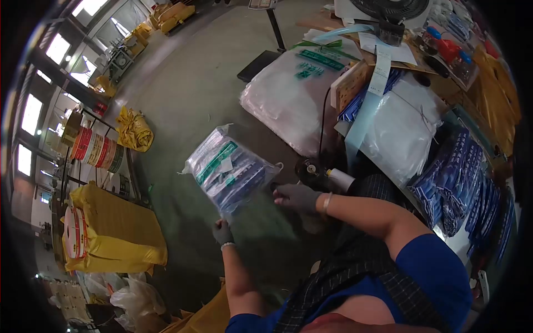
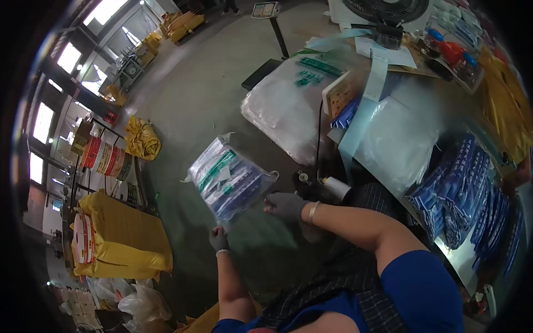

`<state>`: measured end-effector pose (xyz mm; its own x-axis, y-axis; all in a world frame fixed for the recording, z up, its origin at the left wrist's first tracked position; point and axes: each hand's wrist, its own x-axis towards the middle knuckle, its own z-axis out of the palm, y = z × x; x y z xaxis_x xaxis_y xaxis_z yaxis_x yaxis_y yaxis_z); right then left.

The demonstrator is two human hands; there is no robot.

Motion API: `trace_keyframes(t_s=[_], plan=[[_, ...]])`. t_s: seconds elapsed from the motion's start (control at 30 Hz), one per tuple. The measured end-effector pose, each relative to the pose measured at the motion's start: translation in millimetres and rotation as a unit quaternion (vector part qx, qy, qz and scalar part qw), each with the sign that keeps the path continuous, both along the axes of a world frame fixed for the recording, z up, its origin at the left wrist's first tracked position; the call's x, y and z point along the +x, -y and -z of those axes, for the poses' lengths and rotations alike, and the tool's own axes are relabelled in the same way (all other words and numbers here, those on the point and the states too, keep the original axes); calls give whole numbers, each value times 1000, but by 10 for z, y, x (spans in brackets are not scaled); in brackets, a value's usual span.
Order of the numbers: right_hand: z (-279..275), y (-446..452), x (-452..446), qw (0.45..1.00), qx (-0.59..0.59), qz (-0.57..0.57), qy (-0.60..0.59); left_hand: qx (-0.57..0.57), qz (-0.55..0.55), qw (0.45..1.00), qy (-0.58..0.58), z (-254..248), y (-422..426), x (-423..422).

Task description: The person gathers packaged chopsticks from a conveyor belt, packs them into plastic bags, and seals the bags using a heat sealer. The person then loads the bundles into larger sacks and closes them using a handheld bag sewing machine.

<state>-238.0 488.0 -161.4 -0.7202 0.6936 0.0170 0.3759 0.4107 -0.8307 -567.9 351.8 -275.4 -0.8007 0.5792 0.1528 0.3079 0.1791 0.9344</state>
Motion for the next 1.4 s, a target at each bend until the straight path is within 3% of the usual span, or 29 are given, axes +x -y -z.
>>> trace_keyframes(t_s=[0.07, 0.1, 0.17, 0.23, 0.27, 0.33, 0.4, 0.47, 0.5, 0.57, 0.63, 0.7, 0.73, 0.77, 0.83, 0.87, 0.93, 0.97, 1.03, 1.07, 1.1, 1.17, 1.23, 1.3, 1.33, 1.37, 1.4], plan=[[-335, 343, 466, 996, 11, -70, 55, -117, -45, 990, 64, 274, -25, 138], [-479, 492, 745, 990, -5, -114, 82, -122, -27, 990, 65, 214, -98, 295], [-519, 781, 1384, 991, -49, -121, 38, -44, 127, 984, 115, -88, -314, 770], [-791, 1100, 2088, 995, -96, 13, 30, 19, 277, 957, 89, -178, -604, 1368], [-912, 1271, 2429, 986, -133, 104, 10, 34, 343, 935, 90, -540, -736, 1914], [-1026, 1616, 3079, 953, -89, 287, 16, 53, 465, 877, 105, -1136, -862, 2982], [-1187, 1966, 3604, 875, 0, 484, 5, 97, 603, 791, -27, -1506, -878, 3807], [-1303, 2213, 4045, 781, 100, 616, -19, 116, 734, 666, -61, -1935, -823, 4650], [-1324, 2311, 4248, 732, 148, 665, -34, 149, 787, 590, -106, -2059, -833, 5008], [-1416, 2530, 4670, 676, 163, 718, 46, 214, 871, 425, -121, -2370, -770, 5826], [-1484, 2727, 5096, 618, 184, 753, 130, 282, 867, 314, -266, -2573, -738, 6557], [-1542, 2947, 5660, 548, 212, 782, 208, 290, 786, 384, -388, -2593, -817, 7161], [-1625, 3069, 5990, 524, 173, 808, 206, 236, 764, 427, -422, -2540, -911, 7445], [-1589, 3234, 6376, 466, 144, 833, 261, 179, 737, 467, -455, -2443, -1033, 7662], [-1632, 3527, 7001, 361, 48, 883, 295, 74, 751, 466, -462, -2224, -1241, 7826], [-1554, 3680, 7277, 334, 22, 900, 280, 39, 764, 461, -451, -2134, -1280, 7786], [-1300, 3796, 7645, 453, -35, 883, 117, 25, 785, 424, -450, -2098, -1274, 7585], [-1341, 3696, 7505, 522, -14, 833, 184, 16, 788, 404, -464, -2103, -1224, 7436], [-1261, 3358, 7207, 514, -1, 768, 382, 20, 765, 409, -497, -2142, -1126, 7246], [-1328, 3175, 6976, 500, -32, 767, 401, 9, 753, 414, -511, -2185, -1044, 7205], [-1278, 3042, 6843, 507, -23, 760, 405, 70, 724, 420, -543, -2217, -926, 7246], [-1201, 2829, 6653, 525, -5, 753, 397, 205, 759, 413, -459, -2217, -642, 7567], [-1159, 2655, 6679, 505, -29, 782, 364, 90, 912, 366, -160, -2261, -174, 8025], [-878, 2551, 6881, 438, -29, 838, 324, -47, 909, 402, -103, -1975, 109, 8564], [-918, 2550, 6973, 438, -27, 838, 325, -120, 875, 455, -109, -1807, 147, 8843], [-974, 2542, 7093, 441, -122, 855, 245, -192, 834, 504, -114, -1637, 128, 9072], [-1022, 2537, 7197, 436, -215, 859, 160, -166, 799, 563, -134, -1468, 66, 9215]])
